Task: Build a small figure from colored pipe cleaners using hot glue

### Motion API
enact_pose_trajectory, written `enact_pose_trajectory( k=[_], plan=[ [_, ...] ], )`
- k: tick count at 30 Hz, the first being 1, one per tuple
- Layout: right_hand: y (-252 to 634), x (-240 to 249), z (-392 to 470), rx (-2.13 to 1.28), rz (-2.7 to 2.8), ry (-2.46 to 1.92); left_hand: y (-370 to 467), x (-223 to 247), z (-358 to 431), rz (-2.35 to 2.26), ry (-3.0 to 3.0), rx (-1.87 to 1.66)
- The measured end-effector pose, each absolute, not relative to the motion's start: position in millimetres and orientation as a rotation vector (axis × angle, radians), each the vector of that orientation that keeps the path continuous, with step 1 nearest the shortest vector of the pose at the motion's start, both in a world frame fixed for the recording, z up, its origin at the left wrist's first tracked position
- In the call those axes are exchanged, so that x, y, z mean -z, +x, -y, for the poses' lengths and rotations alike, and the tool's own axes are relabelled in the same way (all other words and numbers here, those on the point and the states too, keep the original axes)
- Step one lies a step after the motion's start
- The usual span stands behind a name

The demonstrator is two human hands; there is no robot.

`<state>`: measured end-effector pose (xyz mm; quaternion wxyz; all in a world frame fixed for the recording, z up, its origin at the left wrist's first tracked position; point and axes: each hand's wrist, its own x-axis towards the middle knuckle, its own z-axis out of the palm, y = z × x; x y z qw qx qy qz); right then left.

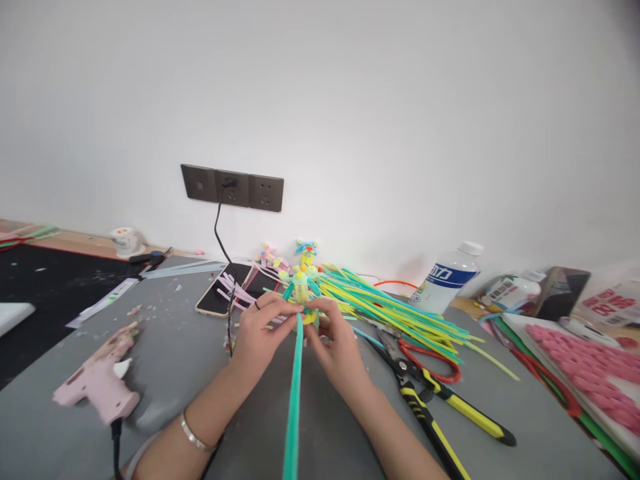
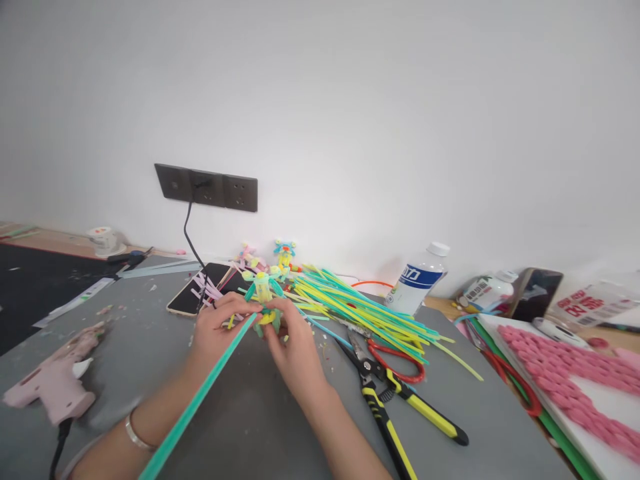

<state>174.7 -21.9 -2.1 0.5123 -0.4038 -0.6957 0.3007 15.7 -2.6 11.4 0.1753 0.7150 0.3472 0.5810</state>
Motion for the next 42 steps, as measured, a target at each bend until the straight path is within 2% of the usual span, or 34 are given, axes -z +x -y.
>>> enact_pose_trajectory(
  k=[7,16,27,33,42],
  plan=[
    [173,9,21,-0.803,1.574,-0.956,13,-6,0,-1.119,1.922,-1.65],
    [172,7,21,-0.871,1.572,-1.037,11,-8,-3,-1.007,2.043,-1.674],
    [175,14,15,-0.751,1.536,-1.106,14,-9,2,-1.26,1.774,-1.514],
    [174,10,13,-0.855,1.498,-1.043,14,-11,0,-1.214,1.744,-1.456],
    [176,6,16,-0.835,1.567,-0.988,14,-8,-4,-1.169,1.766,-1.465]
  ],
)
